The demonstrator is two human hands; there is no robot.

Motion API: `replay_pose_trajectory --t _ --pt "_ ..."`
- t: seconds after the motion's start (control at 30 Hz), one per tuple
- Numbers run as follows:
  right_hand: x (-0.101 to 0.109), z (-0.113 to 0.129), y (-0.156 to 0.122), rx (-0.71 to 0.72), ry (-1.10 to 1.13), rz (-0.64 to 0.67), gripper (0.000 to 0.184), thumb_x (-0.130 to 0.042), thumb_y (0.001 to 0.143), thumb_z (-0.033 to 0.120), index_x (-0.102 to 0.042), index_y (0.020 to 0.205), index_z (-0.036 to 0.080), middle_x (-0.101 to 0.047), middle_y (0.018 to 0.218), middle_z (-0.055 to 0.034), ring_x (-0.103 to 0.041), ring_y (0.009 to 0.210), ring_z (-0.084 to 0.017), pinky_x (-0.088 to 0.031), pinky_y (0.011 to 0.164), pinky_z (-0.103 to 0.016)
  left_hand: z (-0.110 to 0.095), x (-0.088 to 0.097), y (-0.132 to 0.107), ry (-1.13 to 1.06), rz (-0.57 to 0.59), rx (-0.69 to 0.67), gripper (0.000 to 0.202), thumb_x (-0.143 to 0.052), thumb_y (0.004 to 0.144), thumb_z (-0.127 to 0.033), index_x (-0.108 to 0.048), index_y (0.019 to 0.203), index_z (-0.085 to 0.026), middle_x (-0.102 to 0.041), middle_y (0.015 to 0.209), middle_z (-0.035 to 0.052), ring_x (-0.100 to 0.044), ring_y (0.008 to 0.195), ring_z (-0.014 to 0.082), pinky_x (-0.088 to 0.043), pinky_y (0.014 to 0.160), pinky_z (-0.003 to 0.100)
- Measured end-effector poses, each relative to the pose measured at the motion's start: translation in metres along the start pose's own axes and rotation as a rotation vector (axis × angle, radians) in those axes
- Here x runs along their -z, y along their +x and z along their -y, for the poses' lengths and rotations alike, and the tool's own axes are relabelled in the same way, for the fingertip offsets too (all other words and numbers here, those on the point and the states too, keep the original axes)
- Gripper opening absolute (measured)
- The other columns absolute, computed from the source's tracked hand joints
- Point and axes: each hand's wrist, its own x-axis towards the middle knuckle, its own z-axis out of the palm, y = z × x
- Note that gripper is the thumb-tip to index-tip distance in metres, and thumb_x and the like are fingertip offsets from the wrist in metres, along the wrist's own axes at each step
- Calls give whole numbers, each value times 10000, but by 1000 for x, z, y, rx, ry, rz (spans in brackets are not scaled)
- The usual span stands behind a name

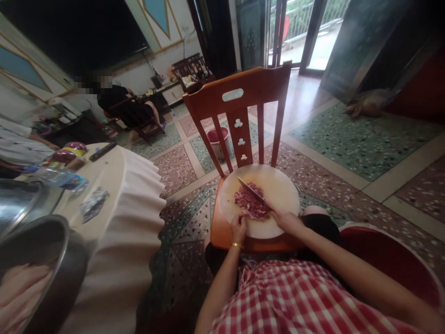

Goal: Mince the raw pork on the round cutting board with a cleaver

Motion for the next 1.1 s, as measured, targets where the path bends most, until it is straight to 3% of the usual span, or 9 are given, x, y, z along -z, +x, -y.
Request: replay_pose_trajectory --t 0.07,0.23,0.4,0.57,0.73,0.9,1.03,1.1 --pt "2 -1 3 -50 -31 80 444 -342 911 254 -315 1353 218 -619 1006 -71 -608 816 -243 -485 712 -320 0 0 0 -22 16 -3 186 -429 777 -211 -595 829 -144 -613 797 40 -554 778 135 -433 743 262" --pt "7 5 7 -15 -61 -63 443 -263 938 261 -261 1375 189 -590 1054 -114 -590 866 -251 -463 748 -329 1 -1 0 -12 10 3 180 -436 780 -224 -593 825 -149 -608 784 33 -551 763 134 -432 735 260" --pt "4 0 14 -118 -122 129 446 -302 923 250 -289 1364 181 -648 861 -99 -615 756 -262 -480 665 -332 -2 1 0 -6 27 -15 176 -432 774 -203 -593 824 -152 -607 779 31 -553 766 134 -432 734 258" --pt "13 -1 14 -46 -81 -81 437 -271 937 285 -289 1364 197 -622 987 -100 -603 825 -253 -469 708 -322 -3 1 0 0 18 -24 174 -436 782 -226 -591 809 -151 -606 778 29 -552 761 134 -430 728 260" --pt "5 -12 14 -141 -46 63 435 -319 922 263 -316 1354 210 -644 917 -79 -613 789 -240 -473 694 -304 -2 1 -1 -3 38 -18 177 -435 782 -217 -595 824 -153 -611 785 30 -556 768 135 -431 735 262" --pt "10 -12 10 -67 21 -108 439 -295 933 298 -291 1364 211 -581 1082 -98 -590 875 -262 -468 737 -336 -3 0 0 -15 29 -16 175 -437 785 -223 -594 817 -153 -614 797 32 -557 780 135 -433 749 265" --pt "0 -16 1 -162 17 45 435 -299 927 255 -306 1359 203 -632 957 -98 -611 801 -270 -482 701 -354 -2 0 0 -2 27 -8 175 -439 782 -221 -596 827 -158 -621 814 35 -564 796 140 -436 759 271" --pt "0 -16 -3 -165 37 51 426 -308 926 256 -322 1351 229 -626 983 -84 -599 850 -269 -479 721 -353 -1 0 0 0 43 -1 173 -438 780 -219 -593 826 -157 -620 799 34 -565 778 138 -441 742 267"
